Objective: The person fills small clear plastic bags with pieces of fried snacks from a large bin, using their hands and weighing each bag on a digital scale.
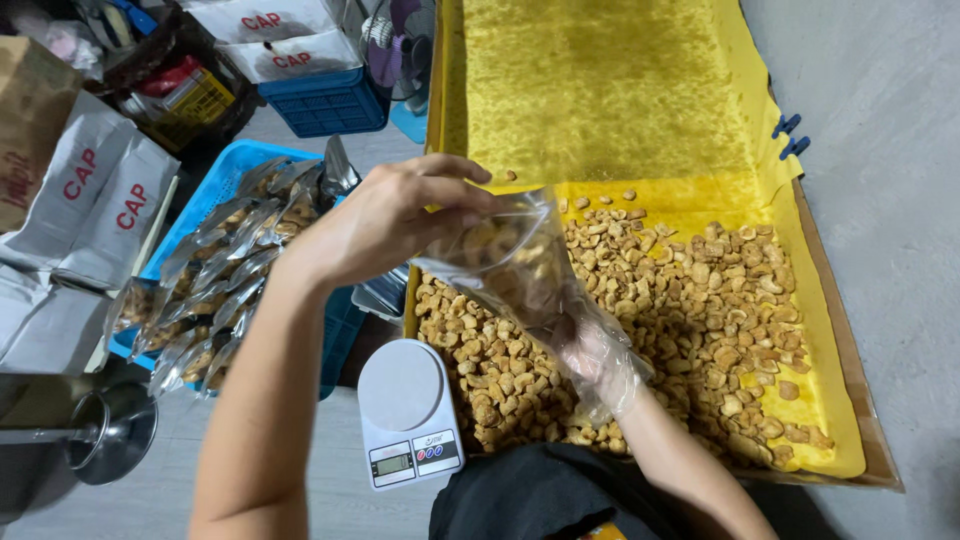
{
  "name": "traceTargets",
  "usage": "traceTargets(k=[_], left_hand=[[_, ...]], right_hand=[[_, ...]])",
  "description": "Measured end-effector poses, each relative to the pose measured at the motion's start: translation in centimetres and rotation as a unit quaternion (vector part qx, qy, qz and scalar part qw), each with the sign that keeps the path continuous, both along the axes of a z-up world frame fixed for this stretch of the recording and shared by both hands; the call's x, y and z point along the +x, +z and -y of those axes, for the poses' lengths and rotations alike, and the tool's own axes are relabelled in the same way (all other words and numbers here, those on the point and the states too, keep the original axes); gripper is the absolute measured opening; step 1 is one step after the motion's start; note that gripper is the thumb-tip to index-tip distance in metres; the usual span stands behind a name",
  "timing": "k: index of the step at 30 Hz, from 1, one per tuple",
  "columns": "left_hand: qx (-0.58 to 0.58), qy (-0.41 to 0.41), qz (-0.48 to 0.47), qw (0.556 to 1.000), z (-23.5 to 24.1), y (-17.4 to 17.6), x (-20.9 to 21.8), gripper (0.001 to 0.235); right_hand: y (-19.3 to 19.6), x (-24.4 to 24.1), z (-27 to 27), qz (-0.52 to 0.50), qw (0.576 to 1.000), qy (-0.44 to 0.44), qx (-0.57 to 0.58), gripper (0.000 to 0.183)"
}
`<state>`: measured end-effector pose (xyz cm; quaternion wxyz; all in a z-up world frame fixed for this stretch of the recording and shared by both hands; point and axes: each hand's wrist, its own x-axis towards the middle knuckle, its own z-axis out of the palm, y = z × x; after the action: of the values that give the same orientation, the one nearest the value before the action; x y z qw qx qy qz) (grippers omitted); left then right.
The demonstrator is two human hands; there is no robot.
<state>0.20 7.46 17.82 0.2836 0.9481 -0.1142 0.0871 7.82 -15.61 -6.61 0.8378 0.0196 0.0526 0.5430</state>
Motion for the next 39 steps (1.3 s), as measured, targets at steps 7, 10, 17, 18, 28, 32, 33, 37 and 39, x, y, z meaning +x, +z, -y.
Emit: traceTargets(k=[7, 10, 17, 18, 28, 32, 33, 37, 39], left_hand=[[0.154, 0.051, -0.174, 0.971, 2.1, 4.4, 0.6, 0.027], [0.17, 0.1, -0.265, 0.944, 1.7, 4.5, 0.5, 0.024], [0.159, 0.056, -0.253, 0.953, -0.4, 2.0, 0.3, 0.032], [0.159, 0.056, -0.253, 0.953, -0.6, 1.6, 0.4, 0.032], [0.009, 0.155, -0.273, 0.949, -2.2, 0.6, 0.2, 0.034], [-0.02, 0.142, -0.073, 0.987, -2.1, -2.0, 0.3, 0.026], [-0.021, 0.143, -0.074, 0.987, -2.4, -2.5, 0.2, 0.026], [-0.084, 0.16, -0.008, 0.983, -2.9, -3.8, 0.1, 0.025], [-0.116, 0.144, -0.001, 0.983, -3.4, -3.9, 0.3, 0.022]], right_hand=[[1.9, -1.6, -1.1, 0.141, 0.978, -0.06, -0.14, 0.045], [1.7, -1.8, -1.4, 0.117, 0.984, -0.049, -0.126, 0.044], [-0.9, -2.0, -1.8, 0.128, 0.991, -0.017, -0.048, 0.042], [-1.2, -2.0, -2.0, 0.128, 0.99, -0.017, -0.048, 0.042], [-2.4, -2.4, -2.9, 0.141, 0.987, -0.004, -0.078, 0.053], [-2.2, -2.8, -3.3, 0.12, 0.989, -0.006, -0.082, 0.048], [-1.9, -2.9, -3.4, 0.119, 0.989, -0.005, -0.083, 0.048], [0.0, -2.9, -3.4, 0.11, 0.99, -0.014, -0.087, 0.045], [0.8, -2.8, -3.4, 0.102, 0.99, -0.008, -0.094, 0.045]])
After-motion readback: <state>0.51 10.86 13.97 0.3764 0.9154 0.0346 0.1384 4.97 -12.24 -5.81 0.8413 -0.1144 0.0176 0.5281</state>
